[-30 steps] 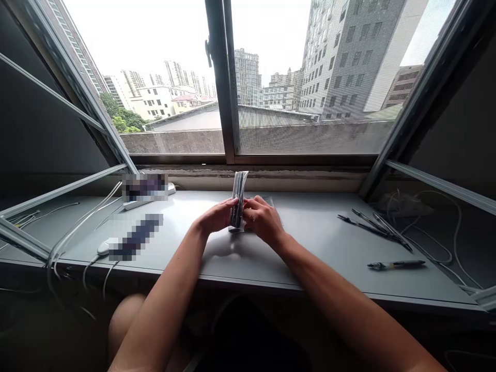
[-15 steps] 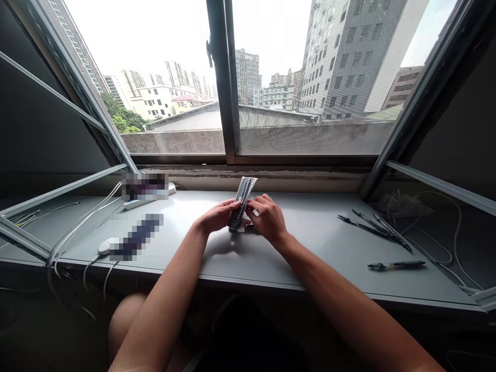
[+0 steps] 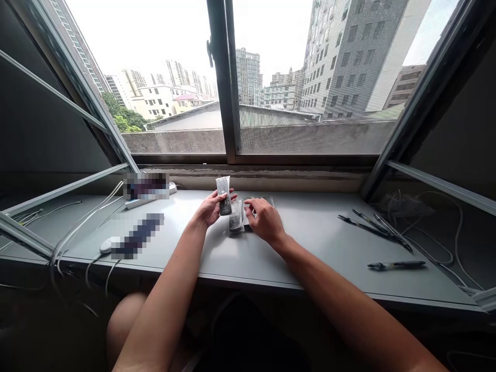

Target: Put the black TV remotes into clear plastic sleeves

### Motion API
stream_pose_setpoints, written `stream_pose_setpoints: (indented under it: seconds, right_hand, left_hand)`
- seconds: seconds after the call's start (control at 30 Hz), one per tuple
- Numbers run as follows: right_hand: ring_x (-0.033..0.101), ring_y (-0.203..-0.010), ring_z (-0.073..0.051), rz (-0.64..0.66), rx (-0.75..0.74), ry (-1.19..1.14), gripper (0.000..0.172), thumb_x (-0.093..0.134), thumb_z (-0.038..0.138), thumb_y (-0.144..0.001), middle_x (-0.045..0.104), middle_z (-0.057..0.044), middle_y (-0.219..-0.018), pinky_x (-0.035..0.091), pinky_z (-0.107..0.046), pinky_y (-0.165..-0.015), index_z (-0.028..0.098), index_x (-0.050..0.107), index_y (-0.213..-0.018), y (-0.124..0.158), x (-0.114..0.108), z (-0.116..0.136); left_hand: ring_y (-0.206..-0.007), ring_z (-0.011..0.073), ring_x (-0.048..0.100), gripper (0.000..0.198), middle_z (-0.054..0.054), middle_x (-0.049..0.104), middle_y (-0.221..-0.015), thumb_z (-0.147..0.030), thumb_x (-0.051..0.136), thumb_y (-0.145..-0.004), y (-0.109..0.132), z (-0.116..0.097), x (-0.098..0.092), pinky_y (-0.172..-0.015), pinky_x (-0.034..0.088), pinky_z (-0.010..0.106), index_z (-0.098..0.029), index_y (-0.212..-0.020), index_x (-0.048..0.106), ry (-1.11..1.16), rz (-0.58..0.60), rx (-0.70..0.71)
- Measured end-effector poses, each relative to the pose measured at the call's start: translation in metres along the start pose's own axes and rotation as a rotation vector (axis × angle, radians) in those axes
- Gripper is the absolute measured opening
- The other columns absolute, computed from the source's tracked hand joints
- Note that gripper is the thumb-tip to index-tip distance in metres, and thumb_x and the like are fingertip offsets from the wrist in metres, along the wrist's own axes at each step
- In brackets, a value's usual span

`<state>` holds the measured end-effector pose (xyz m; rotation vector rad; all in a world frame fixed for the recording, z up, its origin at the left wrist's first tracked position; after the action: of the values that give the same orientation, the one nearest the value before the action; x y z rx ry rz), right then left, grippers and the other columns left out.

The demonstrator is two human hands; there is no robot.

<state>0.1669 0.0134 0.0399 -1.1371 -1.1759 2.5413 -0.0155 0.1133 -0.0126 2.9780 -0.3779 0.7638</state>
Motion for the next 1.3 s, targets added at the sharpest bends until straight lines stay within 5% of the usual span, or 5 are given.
stream_pose_setpoints:
  seconds: [0.3,0.5,0.7,0.9,1.3]
  right_hand:
    - [0.068,-0.091,-0.025,0.086,0.037,0.017,0.022,0.056,0.029,-0.106,0.078,-0.007,-0.094,0.052,-0.037,-0.086,0.022,0.076,-0.101,0.000,0.009,-0.012]
    - [0.068,-0.093,-0.025,0.109,0.053,0.011,0.023,0.057,0.031,-0.105,0.078,-0.007,-0.096,0.052,-0.037,-0.086,0.022,0.077,-0.098,-0.001,0.011,-0.013]
    - [0.068,-0.094,-0.025,0.135,0.051,0.016,0.024,0.057,0.030,-0.106,0.079,-0.008,-0.098,0.052,-0.038,-0.088,0.022,0.078,-0.097,0.000,0.013,-0.009]
    - [0.064,-0.123,-0.032,0.229,0.010,0.115,0.033,0.063,0.042,-0.103,0.075,-0.013,-0.129,0.047,-0.049,-0.111,0.021,0.078,-0.123,0.006,0.024,-0.009]
    - [0.041,-0.155,-0.041,0.522,-0.116,0.275,0.072,0.057,0.067,-0.103,0.052,-0.013,-0.165,0.030,-0.060,-0.128,0.027,0.052,-0.163,0.026,0.066,-0.008]
  left_hand:
    - [-0.086,0.0167,0.075,0.045,0.015,0.078,-0.115,-0.004,0.078,-0.076,0.006,0.000,-0.031,-0.077,0.060,0.026,-0.012,-0.119,0.070,-0.117,-0.105,-0.079]
    - [-0.092,0.0236,0.079,0.107,0.006,0.074,-0.108,0.002,0.069,-0.065,0.007,0.008,-0.038,-0.082,0.064,0.038,-0.034,-0.158,0.032,-0.157,-0.203,-0.104]
    - [-0.084,0.0285,0.079,0.108,0.013,0.075,-0.109,-0.024,0.073,-0.084,0.002,0.016,-0.042,-0.082,0.063,0.046,-0.029,-0.168,0.006,-0.359,-0.263,-0.130]
    - [-0.157,0.0378,0.040,0.097,0.025,0.047,-0.163,-0.023,0.078,-0.080,-0.002,-0.006,-0.044,-0.127,0.032,0.045,-0.013,-0.166,0.033,-1.025,-0.414,0.178]
    - [-0.162,0.0331,0.033,0.043,0.020,0.055,-0.160,-0.031,0.058,-0.099,-0.013,0.017,-0.005,-0.134,0.010,0.047,-0.017,-0.137,0.071,-1.424,-0.075,0.224]
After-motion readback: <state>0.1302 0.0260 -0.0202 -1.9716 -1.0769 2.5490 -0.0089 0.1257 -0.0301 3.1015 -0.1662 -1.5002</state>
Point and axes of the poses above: each hand's wrist, its own y-axis away from the middle knuckle, its own x-axis out of the palm, z = x × y, the point moved 9 cm from there along -y, towards the middle knuckle
